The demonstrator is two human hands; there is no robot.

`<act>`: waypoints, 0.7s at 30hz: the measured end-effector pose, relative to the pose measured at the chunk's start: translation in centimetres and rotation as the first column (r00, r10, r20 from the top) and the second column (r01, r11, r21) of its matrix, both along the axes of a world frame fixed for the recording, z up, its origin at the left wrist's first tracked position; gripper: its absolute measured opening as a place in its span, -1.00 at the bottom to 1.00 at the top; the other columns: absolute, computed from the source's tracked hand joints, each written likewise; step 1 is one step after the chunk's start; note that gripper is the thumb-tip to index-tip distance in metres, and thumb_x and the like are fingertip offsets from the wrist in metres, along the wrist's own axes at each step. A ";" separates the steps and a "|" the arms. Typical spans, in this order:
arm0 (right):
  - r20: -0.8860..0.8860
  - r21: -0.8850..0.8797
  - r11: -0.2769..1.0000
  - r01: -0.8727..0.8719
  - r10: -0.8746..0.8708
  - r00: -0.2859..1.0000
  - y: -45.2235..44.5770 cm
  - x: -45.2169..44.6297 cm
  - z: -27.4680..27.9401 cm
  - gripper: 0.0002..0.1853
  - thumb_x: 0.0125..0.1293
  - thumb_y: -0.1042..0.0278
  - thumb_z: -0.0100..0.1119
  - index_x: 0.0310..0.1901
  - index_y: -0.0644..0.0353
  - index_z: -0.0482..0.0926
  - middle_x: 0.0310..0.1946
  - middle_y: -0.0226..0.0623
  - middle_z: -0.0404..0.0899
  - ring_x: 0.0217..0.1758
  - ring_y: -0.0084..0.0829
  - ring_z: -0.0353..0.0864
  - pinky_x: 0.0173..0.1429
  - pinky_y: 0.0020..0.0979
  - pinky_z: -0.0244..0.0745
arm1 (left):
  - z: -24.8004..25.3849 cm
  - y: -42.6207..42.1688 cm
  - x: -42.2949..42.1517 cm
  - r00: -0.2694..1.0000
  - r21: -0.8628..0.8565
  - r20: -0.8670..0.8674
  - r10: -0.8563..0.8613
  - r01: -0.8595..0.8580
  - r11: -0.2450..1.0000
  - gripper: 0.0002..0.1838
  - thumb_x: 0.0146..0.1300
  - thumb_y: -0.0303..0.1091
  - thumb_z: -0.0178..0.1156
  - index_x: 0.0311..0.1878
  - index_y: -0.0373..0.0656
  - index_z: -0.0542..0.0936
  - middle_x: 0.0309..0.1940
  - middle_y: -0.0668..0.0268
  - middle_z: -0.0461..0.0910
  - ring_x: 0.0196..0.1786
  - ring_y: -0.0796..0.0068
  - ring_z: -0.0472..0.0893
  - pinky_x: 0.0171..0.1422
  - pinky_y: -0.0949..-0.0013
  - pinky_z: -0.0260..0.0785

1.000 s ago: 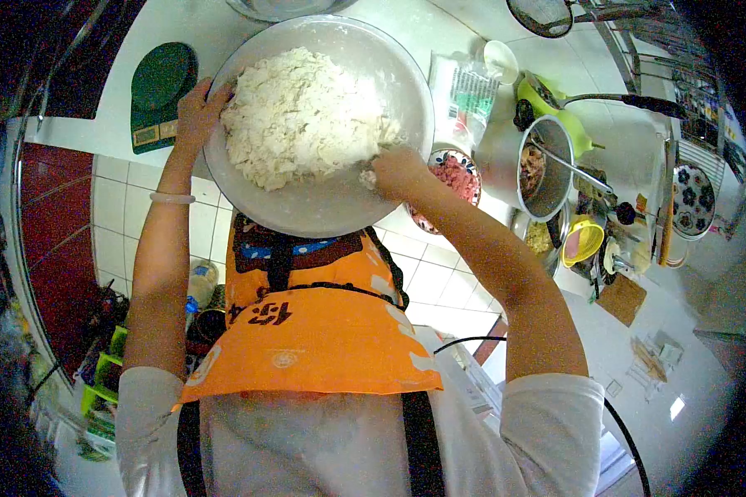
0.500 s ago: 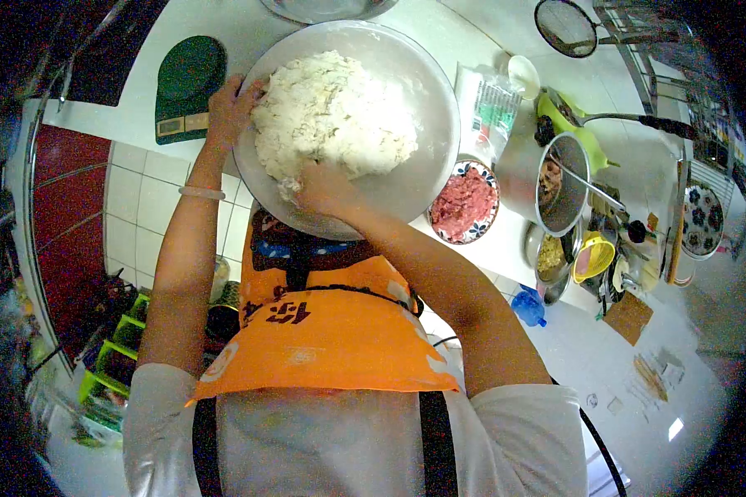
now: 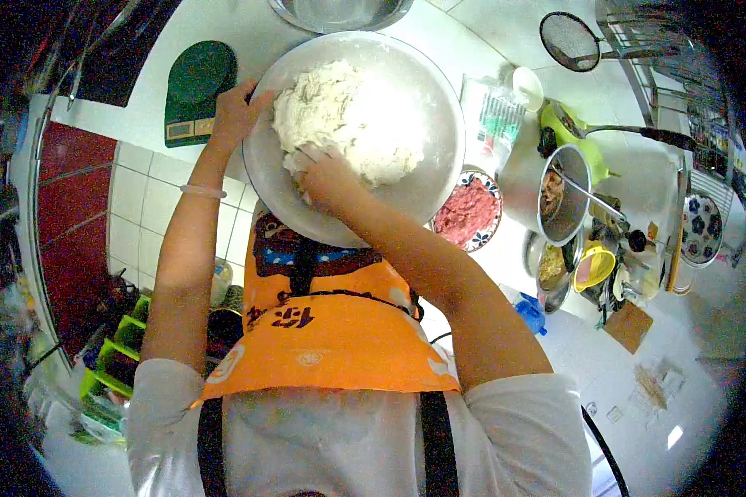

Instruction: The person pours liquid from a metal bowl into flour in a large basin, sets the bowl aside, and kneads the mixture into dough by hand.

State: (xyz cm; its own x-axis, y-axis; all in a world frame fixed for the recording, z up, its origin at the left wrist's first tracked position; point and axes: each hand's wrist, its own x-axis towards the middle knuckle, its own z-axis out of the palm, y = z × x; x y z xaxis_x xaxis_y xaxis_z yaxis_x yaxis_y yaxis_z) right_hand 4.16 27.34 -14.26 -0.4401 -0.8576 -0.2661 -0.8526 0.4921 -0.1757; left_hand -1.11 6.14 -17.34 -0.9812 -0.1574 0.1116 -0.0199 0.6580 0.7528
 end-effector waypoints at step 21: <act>0.105 -0.063 0.810 0.583 -0.576 0.811 -0.6 -12.7 -1.3 -0.53 -0.01 0.01 0.16 -0.05 0.02 0.51 -0.12 -0.09 0.48 0.01 -0.11 0.45 0.05 -0.14 0.38 | 1.8 2.0 0.2 0.983 -0.129 0.075 0.168 -0.157 0.979 -0.56 0.19 0.02 0.03 -0.50 -0.23 0.52 -0.59 0.04 0.52 -0.49 -0.03 0.50 -0.43 0.12 0.30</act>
